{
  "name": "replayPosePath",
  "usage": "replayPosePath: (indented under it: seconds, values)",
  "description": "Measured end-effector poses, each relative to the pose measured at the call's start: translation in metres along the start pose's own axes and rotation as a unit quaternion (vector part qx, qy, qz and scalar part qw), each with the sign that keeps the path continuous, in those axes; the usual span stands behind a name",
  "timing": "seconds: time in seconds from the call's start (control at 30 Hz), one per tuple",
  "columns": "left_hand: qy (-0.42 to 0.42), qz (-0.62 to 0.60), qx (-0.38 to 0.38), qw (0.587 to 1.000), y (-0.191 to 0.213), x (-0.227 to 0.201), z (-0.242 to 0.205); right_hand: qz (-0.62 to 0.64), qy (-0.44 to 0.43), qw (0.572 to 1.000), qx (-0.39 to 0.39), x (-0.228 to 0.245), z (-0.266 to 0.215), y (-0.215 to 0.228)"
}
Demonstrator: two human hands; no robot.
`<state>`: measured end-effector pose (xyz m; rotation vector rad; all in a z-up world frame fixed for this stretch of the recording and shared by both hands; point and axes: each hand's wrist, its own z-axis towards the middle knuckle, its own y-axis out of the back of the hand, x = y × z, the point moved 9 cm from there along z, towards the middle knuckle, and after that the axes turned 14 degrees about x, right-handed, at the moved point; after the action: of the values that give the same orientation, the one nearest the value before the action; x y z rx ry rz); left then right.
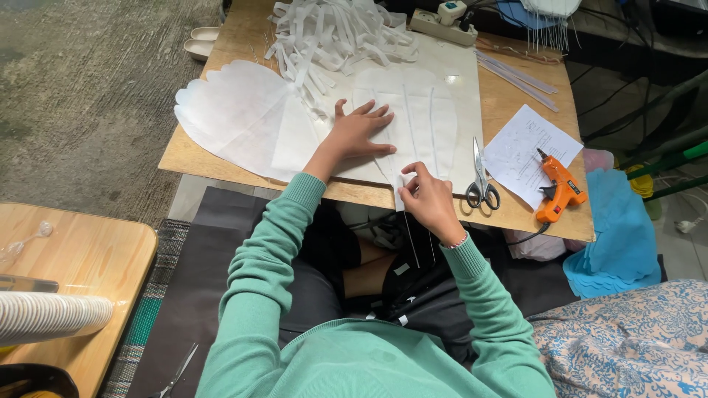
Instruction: Assembling fabric components by applying hot glue and attaching strips to panels
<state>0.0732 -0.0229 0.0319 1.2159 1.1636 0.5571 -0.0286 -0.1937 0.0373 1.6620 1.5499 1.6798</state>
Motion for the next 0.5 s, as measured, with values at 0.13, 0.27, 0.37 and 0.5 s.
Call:
replayPosePath:
  seconds: [0.13, 0.27, 0.37, 0.5]
  values:
    - [0.005, 0.042, 0.024, 0.999, -0.007, 0.000, 0.002, 0.009, 0.010, 1.000, 0.001, -0.011, 0.011, 0.011]
    - [0.005, 0.085, 0.044, 0.995, -0.007, -0.007, -0.007, 0.095, 0.049, 0.994, 0.028, -0.009, 0.034, 0.034]
    - [-0.013, 0.019, 0.005, 1.000, -0.011, 0.010, 0.004, 0.205, 0.101, 0.973, 0.036, -0.015, 0.076, 0.050]
    - [-0.032, -0.061, -0.121, 0.990, -0.002, 0.016, -0.012, 0.309, 0.136, 0.940, 0.044, -0.033, 0.157, 0.057]
